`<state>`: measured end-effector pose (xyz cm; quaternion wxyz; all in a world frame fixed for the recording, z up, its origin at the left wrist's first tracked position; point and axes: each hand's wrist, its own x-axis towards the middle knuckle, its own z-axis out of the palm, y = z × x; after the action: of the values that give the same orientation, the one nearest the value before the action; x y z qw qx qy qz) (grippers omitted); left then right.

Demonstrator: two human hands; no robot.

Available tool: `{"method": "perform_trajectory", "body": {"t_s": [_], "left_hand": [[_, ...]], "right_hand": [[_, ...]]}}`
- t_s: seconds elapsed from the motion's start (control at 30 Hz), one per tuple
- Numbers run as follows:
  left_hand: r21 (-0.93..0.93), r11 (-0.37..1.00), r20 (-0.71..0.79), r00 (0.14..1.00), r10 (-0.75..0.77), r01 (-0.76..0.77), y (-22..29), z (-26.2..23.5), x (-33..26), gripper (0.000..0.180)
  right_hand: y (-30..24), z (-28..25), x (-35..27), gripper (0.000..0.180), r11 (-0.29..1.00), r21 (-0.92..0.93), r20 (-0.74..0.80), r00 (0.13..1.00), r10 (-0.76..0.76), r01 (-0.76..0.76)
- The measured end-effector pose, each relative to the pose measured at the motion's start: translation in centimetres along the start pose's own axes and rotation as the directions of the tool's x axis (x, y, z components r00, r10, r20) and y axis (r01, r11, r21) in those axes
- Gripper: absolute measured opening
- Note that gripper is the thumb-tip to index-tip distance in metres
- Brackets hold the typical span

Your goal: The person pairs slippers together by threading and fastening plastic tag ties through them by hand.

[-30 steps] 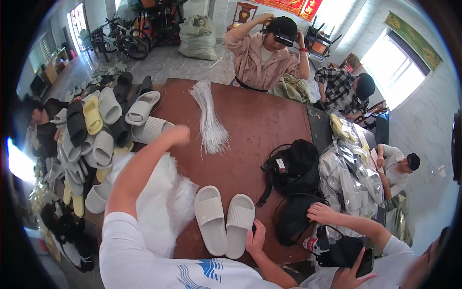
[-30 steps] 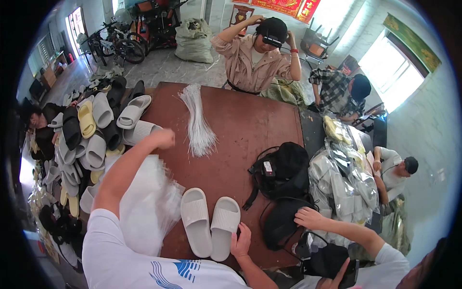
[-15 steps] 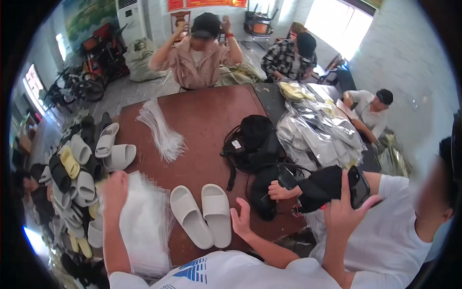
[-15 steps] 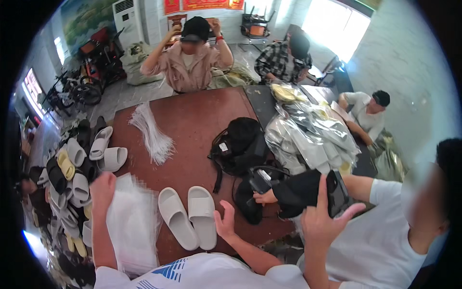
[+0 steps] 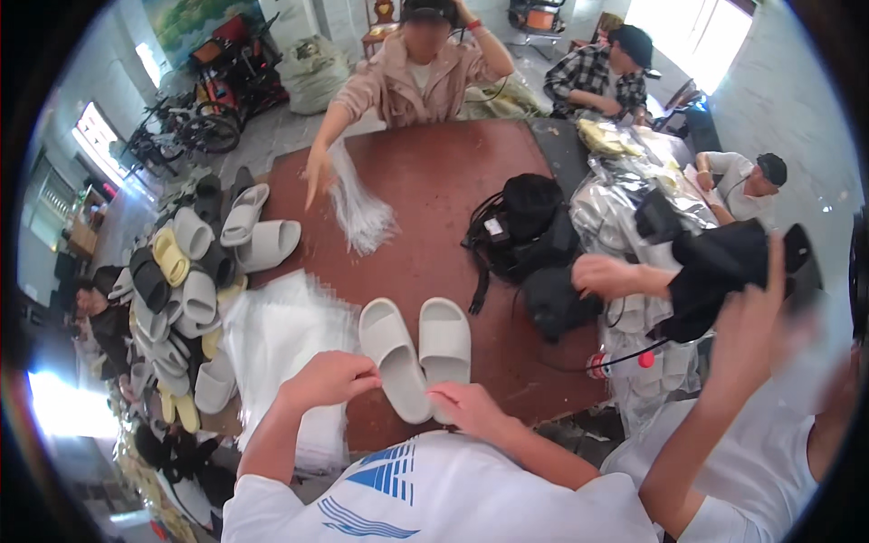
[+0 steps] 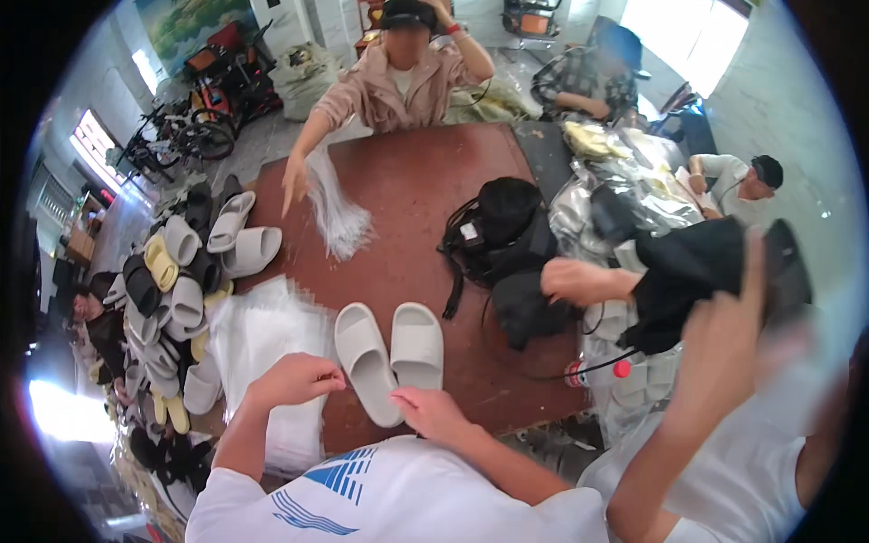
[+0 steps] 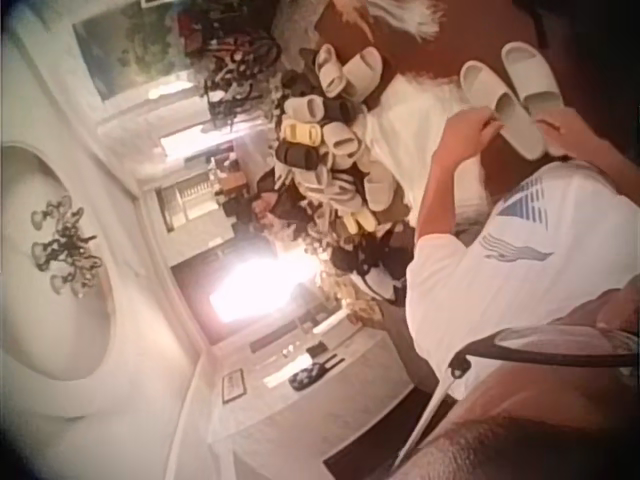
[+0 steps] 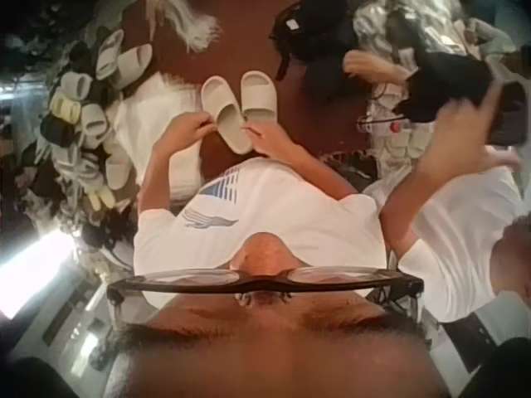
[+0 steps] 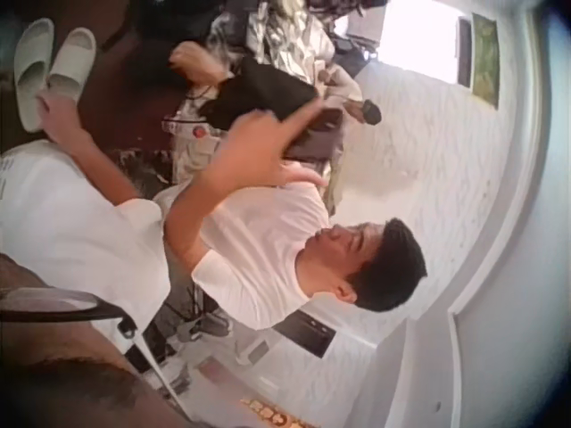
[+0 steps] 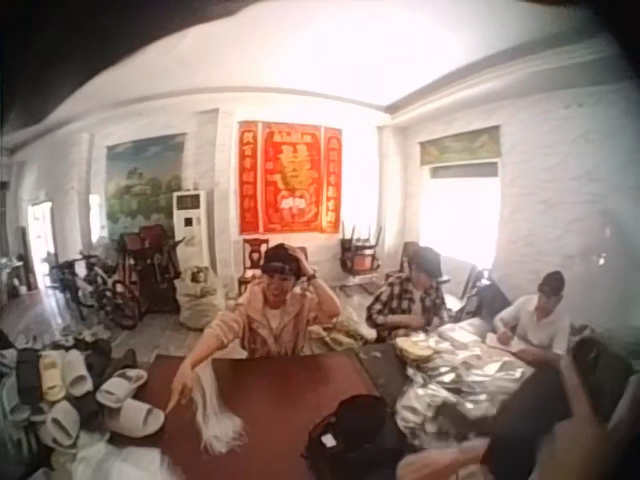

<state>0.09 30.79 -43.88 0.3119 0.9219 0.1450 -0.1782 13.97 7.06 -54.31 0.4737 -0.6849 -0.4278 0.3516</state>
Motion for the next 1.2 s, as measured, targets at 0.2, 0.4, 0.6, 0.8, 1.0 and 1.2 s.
{"method": "perform_trajectory", "body": {"t_s": [0.2,0.4,0.6,0.8,1.0,1.2], "left_hand": [[-0.049,0.999,-0.007,1.000,0.000,0.000,-5.6,4.7,-1.4,0.026],[-0.242,0.968,-0.049,0.995,-0.082,0.068,-8.1,9.7,-5.9,0.028],[-0.500,0.859,-0.122,0.972,-0.198,0.112,-10.6,14.5,-11.0,0.027],[-0.611,0.773,-0.151,0.933,-0.328,0.172,-12.9,15.9,-14.8,0.026],[-0.575,0.813,-0.217,0.942,-0.258,0.090,-13.9,17.9,-14.4,0.025],[-0.656,0.749,-0.279,0.893,-0.352,0.090,-14.6,17.2,-15.3,0.022]], "right_hand": [[3.0,2.1,-3.5,0.020,0.995,-0.025,-0.044,0.995,0.092,-0.093],[2.5,4.7,-5.7,0.019,0.976,-0.039,-0.031,0.976,0.213,-0.215],[2.8,7.5,-5.6,0.021,0.972,-0.134,0.142,0.967,0.211,-0.193],[1.4,9.0,-5.4,0.019,0.965,-0.140,0.242,0.938,0.248,-0.219],[2.1,8.8,-7.1,0.020,0.956,-0.162,0.173,0.947,0.270,-0.243],[3.0,7.5,-7.3,0.020,0.940,-0.167,0.189,0.926,0.327,-0.297]]}}
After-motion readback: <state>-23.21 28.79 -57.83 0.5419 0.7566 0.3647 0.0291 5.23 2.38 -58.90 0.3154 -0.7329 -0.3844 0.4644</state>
